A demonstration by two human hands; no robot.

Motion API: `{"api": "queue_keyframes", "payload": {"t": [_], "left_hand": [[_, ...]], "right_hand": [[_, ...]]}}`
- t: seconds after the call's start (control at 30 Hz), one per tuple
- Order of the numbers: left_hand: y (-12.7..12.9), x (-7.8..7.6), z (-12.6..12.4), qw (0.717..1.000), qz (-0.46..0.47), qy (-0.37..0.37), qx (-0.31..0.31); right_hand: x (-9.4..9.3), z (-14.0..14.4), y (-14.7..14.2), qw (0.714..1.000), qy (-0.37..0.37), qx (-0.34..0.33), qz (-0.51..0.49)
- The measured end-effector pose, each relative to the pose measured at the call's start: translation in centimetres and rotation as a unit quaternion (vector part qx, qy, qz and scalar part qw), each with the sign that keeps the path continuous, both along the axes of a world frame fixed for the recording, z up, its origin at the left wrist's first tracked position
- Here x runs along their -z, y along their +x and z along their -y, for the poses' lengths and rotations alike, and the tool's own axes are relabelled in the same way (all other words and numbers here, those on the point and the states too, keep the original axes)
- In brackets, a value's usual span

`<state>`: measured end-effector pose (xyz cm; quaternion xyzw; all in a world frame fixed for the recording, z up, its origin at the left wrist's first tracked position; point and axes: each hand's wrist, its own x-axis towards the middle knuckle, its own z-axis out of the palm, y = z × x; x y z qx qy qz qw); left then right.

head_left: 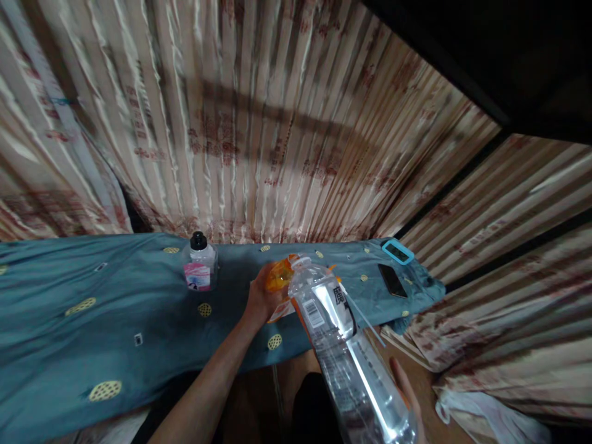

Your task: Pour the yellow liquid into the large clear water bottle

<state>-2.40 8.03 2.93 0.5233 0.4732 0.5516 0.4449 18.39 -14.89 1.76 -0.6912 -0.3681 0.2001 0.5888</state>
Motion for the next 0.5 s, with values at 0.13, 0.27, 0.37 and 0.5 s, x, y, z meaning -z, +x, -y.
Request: {"api": "queue_keyframes", "payload": {"t": [0.13,0.27,0.37,0.5], "left_hand": [[-0.06,0.29,-0.12,1.0,-0.008,0.009,0.009],[-0.03,0.52,-0.25,1.0,-0.011,0.018,-0.005],[0.04,0.6,-0.3,1.0,-0.012,0.023,-0.007],[-0.03,0.62,-0.3,0.999,-0.034,0.028,-0.003]], "right_hand": [[0.15,0.11,0.07,1.0,0.008,-0.006,0.008],[0.38,0.43,0.14,1.0,0.01,-0.015,0.014],[0.6,0.6,0.14,1.0,0.01,-0.021,0.017],[0.89,0.47,0.51,0.999,0.009,-0.024,0.02]]}}
